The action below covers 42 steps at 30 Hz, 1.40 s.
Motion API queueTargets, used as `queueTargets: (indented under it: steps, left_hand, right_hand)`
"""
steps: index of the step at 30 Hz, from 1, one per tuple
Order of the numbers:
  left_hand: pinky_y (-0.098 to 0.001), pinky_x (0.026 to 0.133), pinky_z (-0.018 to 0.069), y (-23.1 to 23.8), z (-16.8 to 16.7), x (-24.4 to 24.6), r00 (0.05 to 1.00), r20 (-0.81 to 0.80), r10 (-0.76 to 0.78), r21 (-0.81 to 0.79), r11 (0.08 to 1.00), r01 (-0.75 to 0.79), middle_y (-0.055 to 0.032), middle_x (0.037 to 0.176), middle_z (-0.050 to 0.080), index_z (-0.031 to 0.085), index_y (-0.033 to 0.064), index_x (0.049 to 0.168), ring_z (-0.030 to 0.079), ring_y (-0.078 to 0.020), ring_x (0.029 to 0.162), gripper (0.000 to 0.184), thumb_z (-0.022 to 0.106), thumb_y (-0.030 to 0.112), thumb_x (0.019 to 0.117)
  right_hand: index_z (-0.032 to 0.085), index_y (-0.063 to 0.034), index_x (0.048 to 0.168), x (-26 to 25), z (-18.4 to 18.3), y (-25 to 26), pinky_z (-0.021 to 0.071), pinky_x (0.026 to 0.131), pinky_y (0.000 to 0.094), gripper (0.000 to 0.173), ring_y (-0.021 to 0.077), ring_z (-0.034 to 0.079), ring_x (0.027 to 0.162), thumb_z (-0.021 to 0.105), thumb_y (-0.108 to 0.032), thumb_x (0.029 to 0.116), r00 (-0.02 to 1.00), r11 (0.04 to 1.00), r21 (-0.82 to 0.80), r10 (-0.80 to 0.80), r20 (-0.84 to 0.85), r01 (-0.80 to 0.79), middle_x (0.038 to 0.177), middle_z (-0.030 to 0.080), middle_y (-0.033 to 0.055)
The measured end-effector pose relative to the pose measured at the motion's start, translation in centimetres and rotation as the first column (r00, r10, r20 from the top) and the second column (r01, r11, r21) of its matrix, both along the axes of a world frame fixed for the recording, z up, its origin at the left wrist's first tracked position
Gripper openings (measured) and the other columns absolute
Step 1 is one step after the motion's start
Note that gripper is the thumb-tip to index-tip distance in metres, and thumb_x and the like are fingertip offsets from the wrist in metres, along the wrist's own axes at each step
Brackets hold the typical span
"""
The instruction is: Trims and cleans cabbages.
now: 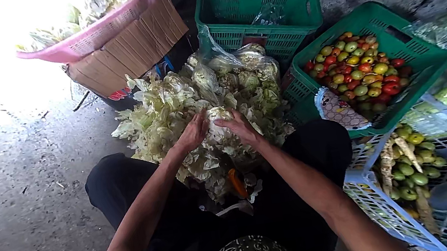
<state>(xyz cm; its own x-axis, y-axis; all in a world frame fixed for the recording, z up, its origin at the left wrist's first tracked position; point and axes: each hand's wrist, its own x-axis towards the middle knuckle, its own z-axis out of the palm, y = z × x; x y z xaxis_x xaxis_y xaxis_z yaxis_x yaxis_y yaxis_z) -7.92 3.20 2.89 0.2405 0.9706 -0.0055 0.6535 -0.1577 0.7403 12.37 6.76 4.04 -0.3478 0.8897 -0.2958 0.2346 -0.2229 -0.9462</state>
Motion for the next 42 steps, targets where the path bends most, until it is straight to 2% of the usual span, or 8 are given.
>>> queueTargets:
  steps: [7,10,19,26,33,36,38,42]
  left_hand:
    - [-0.0545,0.103,0.0498,-0.5,0.7,-0.5,0.998,-0.016,-0.066,0.163,0.984,0.068,-0.0281,0.131,0.063,0.050,-0.0044,0.147,0.066,-0.0428,0.115,0.046,0.044,-0.006,0.1010]
    - [-0.0521,0.094,0.0532,-0.5,1.3,-0.5,0.996,0.025,-0.083,0.142,0.987,0.079,-0.0271,0.112,0.068,0.047,-0.0043,0.149,0.069,-0.0389,0.099,0.044,0.041,0.000,0.1055]
    - [-0.0499,0.102,0.0513,-0.6,0.5,0.2,0.996,-0.035,-0.086,0.134,0.987,0.090,-0.0287,0.136,0.058,0.034,-0.0054,0.153,0.066,-0.0382,0.115,0.054,0.045,0.021,0.1077]
    - [-0.0608,0.084,0.0523,-1.1,1.8,-0.1,0.944,0.148,0.296,-0.056,0.955,-0.291,-0.0303,0.110,0.065,0.045,0.0033,0.144,0.066,-0.0452,0.096,0.045,0.030,0.033,0.1135]
    - [-0.0295,0.065,0.0482,-0.6,0.8,-0.7,0.830,0.465,0.308,-0.230,0.947,-0.222,-0.0077,0.098,0.061,0.046,0.0122,0.132,0.055,-0.0111,0.072,0.035,0.053,0.036,0.1071]
    - [-0.0395,0.073,0.0554,-0.7,0.6,0.2,0.793,0.485,0.369,-0.202,0.929,-0.309,-0.0141,0.107,0.063,0.045,0.0091,0.133,0.063,-0.0190,0.082,0.036,0.051,0.035,0.1082]
    - [-0.0449,0.074,0.0562,-0.6,0.4,1.0,0.812,0.438,0.385,-0.127,0.921,-0.368,-0.0174,0.105,0.063,0.047,0.0058,0.130,0.065,-0.0238,0.082,0.036,0.052,0.034,0.1080]
    - [-0.0444,0.067,0.0525,-0.8,0.7,1.5,0.875,0.335,0.350,-0.004,0.929,-0.370,-0.0183,0.093,0.062,0.047,0.0030,0.127,0.061,-0.0250,0.072,0.033,0.054,0.030,0.1078]
  right_hand:
    - [0.055,-0.0046,0.140,1.0,1.8,-0.1,0.0545,0.093,0.0471,0.057,0.0267,0.065,0.110,0.077,-0.023,0.0908,0.999,0.999,-0.034,0.025,-0.021,-0.026,0.127,0.065,0.0178]
    - [0.055,-0.0047,0.141,1.5,2.3,0.7,0.0535,0.095,0.0498,0.061,0.0286,0.065,0.112,0.079,-0.026,0.0896,1.000,1.000,0.008,0.011,0.010,-0.011,0.128,0.065,0.0195]
    - [0.060,-0.0033,0.135,1.5,3.3,0.6,0.0520,0.094,0.0564,0.056,0.0337,0.065,0.110,0.081,-0.026,0.0875,0.986,0.977,0.193,0.061,0.152,-0.090,0.122,0.067,0.0221]
    - [0.056,-0.0026,0.139,0.8,2.4,0.2,0.0546,0.096,0.0472,0.056,0.0260,0.065,0.112,0.078,-0.017,0.0896,0.993,0.982,0.162,0.105,-0.050,-0.096,0.129,0.064,0.0193]
    - [0.038,-0.0087,0.150,0.6,0.2,0.7,0.0543,0.093,0.0516,0.083,0.0336,0.060,0.119,0.085,-0.011,0.0815,0.997,0.983,0.178,-0.031,-0.074,0.044,0.141,0.054,0.0223]
    - [0.036,-0.0005,0.144,-0.2,-2.0,0.5,0.0531,0.092,0.0568,0.076,0.0411,0.059,0.116,0.080,-0.030,0.0895,0.971,0.953,0.219,-0.227,0.067,0.208,0.138,0.051,0.0288]
    - [0.042,0.0003,0.146,-1.1,-2.3,0.1,0.0538,0.095,0.0556,0.064,0.0394,0.060,0.119,0.064,-0.040,0.1003,0.977,0.979,0.111,-0.185,0.108,0.173,0.139,0.053,0.0274]
    - [0.023,-0.0143,0.158,-2.1,-2.1,-0.3,0.0558,0.089,0.0585,0.079,0.0390,0.056,0.125,0.062,-0.049,0.0992,0.959,0.953,-0.261,-0.210,-0.189,0.157,0.154,0.040,0.0206]
